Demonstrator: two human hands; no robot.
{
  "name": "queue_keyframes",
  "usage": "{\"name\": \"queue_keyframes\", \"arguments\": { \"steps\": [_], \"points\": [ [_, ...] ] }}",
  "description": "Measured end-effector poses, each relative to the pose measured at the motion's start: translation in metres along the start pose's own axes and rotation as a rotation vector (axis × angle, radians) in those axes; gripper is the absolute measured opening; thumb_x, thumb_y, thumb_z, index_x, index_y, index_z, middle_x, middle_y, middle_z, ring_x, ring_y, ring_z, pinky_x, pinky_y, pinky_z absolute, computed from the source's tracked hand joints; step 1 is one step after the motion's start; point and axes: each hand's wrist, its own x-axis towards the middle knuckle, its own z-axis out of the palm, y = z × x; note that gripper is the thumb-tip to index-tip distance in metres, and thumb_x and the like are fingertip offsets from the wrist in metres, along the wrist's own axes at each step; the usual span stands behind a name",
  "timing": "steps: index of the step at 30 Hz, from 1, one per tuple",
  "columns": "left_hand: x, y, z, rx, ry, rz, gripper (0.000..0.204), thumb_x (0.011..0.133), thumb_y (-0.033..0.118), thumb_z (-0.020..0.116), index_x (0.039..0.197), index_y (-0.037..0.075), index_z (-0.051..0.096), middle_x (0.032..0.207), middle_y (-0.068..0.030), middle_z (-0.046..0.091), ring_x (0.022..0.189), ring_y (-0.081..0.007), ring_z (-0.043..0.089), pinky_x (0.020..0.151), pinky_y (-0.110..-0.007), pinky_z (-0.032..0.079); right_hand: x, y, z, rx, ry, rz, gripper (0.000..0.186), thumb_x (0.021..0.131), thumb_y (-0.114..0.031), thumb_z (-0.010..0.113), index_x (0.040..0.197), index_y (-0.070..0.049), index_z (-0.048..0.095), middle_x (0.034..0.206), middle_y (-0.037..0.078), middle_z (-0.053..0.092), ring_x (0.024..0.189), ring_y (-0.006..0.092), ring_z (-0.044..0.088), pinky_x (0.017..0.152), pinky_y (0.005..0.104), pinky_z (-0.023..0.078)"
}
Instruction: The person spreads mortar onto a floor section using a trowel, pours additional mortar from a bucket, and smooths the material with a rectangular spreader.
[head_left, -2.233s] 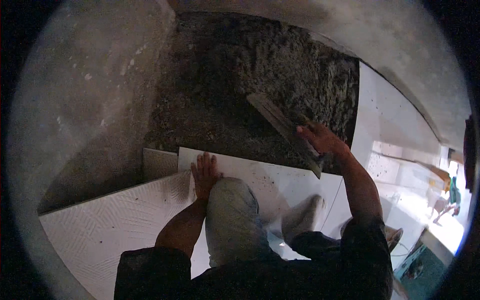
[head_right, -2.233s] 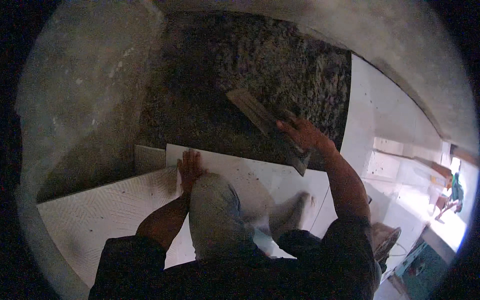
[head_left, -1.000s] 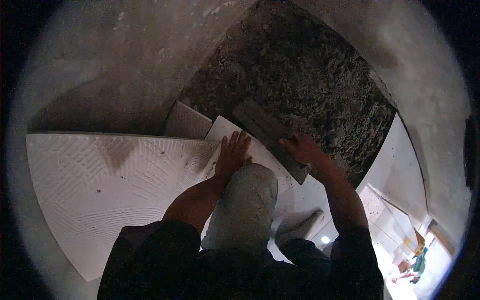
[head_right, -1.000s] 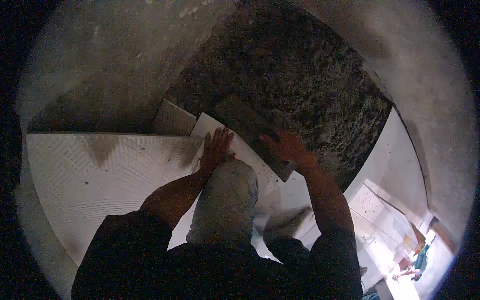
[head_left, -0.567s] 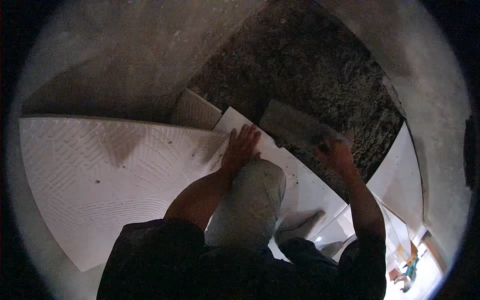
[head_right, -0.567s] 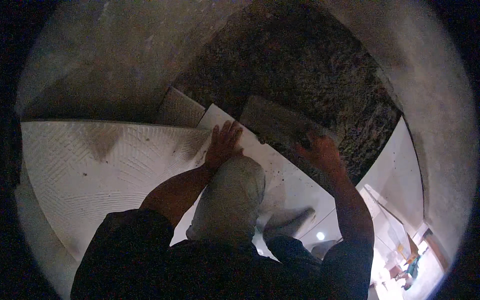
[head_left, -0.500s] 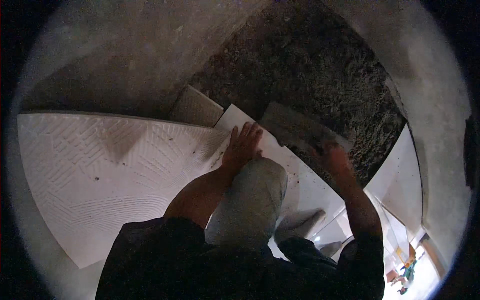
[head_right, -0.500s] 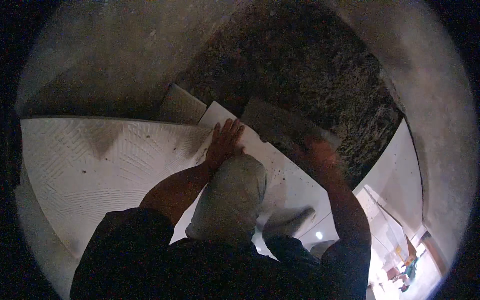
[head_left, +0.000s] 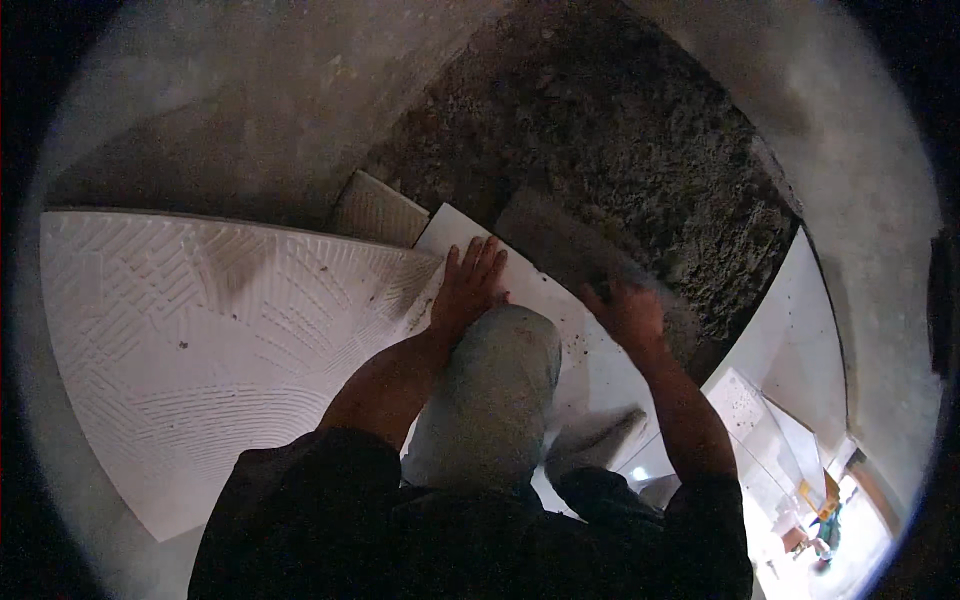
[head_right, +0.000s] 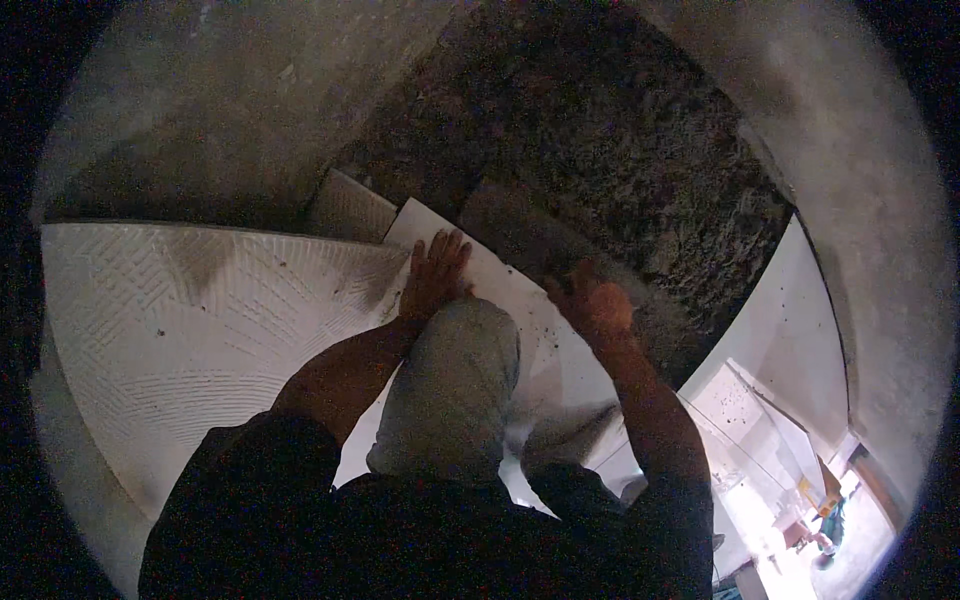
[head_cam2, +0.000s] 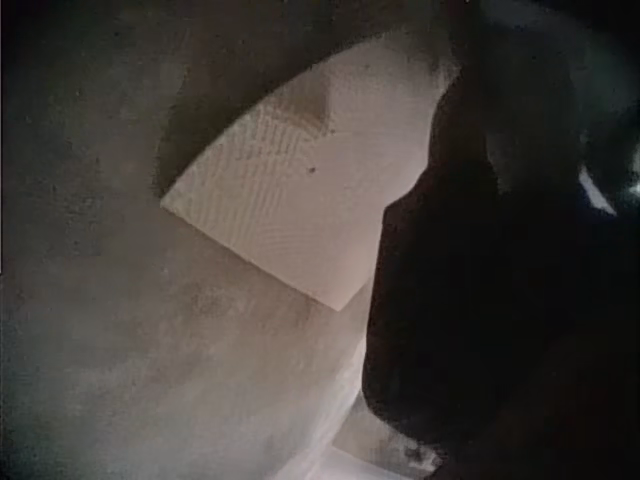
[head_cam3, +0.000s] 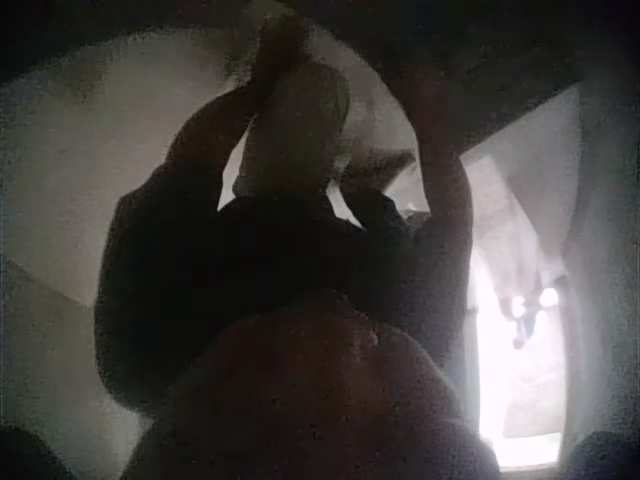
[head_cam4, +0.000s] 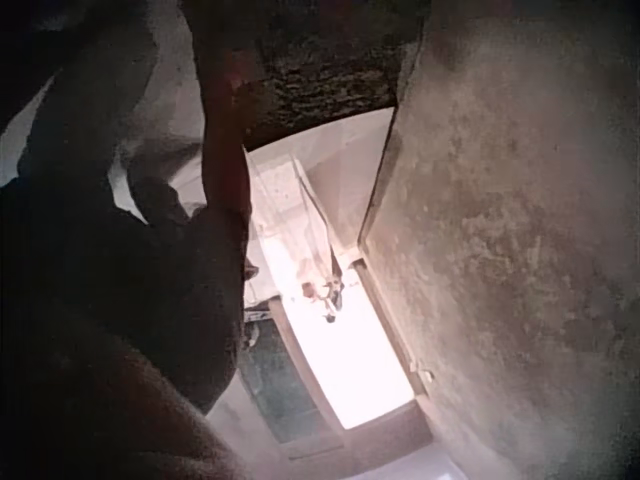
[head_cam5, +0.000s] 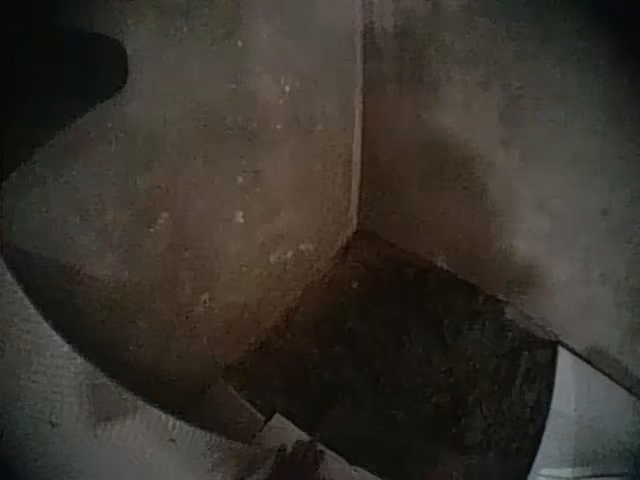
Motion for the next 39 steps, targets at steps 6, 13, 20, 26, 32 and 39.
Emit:
{"name": "queue_keyframes", "arguments": {
  "steps": [6, 13, 20, 26, 32, 39],
  "points": [
    [-0.001, -0.004, 0.010, 0.028, 0.041, 0.022, 0.066, 0.085, 0.049, 0.048, 0.135, 0.009, 0.031, 0.144, -0.0133, 0.020, 0.132, -0.0320, 0.019, 0.106, -0.054, 0.017, 0.055, -0.046, -0.024, -0.052, -0.155, 0.021, 0.068, 0.084, -0.055, 0.047, 0.126, -0.001, 0.043, 0.096, 0.027, 0.060, 0.093, 0.0383, 0.059, 0.080, 0.0484, 0.048],
    [-0.003, -0.004, 0.000, -0.094, 0.048, 0.008, 0.066, 0.086, 0.047, 0.047, 0.137, 0.010, 0.028, 0.145, -0.0132, 0.016, 0.133, -0.0325, 0.018, 0.106, -0.053, 0.018, 0.139, 0.004, -0.123, 0.186, 0.505, 0.180, 0.064, 0.086, -0.056, 0.043, 0.108, 0.002, 0.056, 0.090, 0.022, 0.063, 0.084, 0.0350, 0.063, 0.071, 0.0441, 0.051],
    [-0.001, -0.003, 0.008, 0.011, 0.073, 0.040, 0.070, 0.083, 0.050, 0.051, 0.136, 0.009, 0.029, 0.144, -0.0131, 0.020, 0.132, -0.0321, 0.020, 0.104, -0.054, 0.022, 0.177, 0.046, -0.099, 0.048, 0.255, 0.057, 0.053, 0.088, -0.044, 0.046, 0.116, 0.001, 0.052, 0.090, 0.022, 0.062, 0.075, 0.0339, 0.063, 0.064, 0.0445, 0.051],
    [-0.004, -0.007, 0.001, -0.042, -0.027, -0.008, 0.071, 0.082, 0.050, 0.052, 0.136, 0.010, 0.030, 0.142, -0.0129, 0.023, 0.131, -0.0321, 0.022, 0.104, -0.054, 0.022, 0.123, -0.003, -0.056, -0.039, 0.203, 0.014, 0.048, 0.090, -0.030, 0.046, 0.129, -0.003, 0.036, 0.097, 0.022, 0.059, 0.072, 0.0378, 0.062, 0.064, 0.0416, 0.052],
    [-0.002, -0.004, 0.003, -0.067, 0.048, 0.019, 0.070, 0.081, 0.051, 0.053, 0.135, 0.012, 0.031, 0.142, -0.0126, 0.024, 0.132, -0.0312, 0.022, 0.103, -0.053, 0.023, 0.166, 0.066, -0.123, 0.135, 0.463, 0.532, 0.061, 0.087, -0.047, 0.048, 0.124, 0.000, 0.041, 0.098, 0.022, 0.061, 0.085, 0.0339, 0.062, 0.071, 0.0465, 0.051],
    [0.001, -0.002, 0.009, 0.070, 0.013, 0.022, 0.070, 0.080, 0.053, 0.054, 0.133, 0.011, 0.034, 0.140, -0.0122, 0.026, 0.130, -0.0300, 0.024, 0.104, -0.052, 0.022, 0.130, 0.021, -0.043, 0.050, 0.158, 0.165, 0.056, 0.086, -0.051, 0.046, 0.108, 0.000, 0.056, 0.102, 0.024, 0.059, 0.093, 0.0349, 0.059, 0.079, 0.0454, 0.048]
  ]
}}
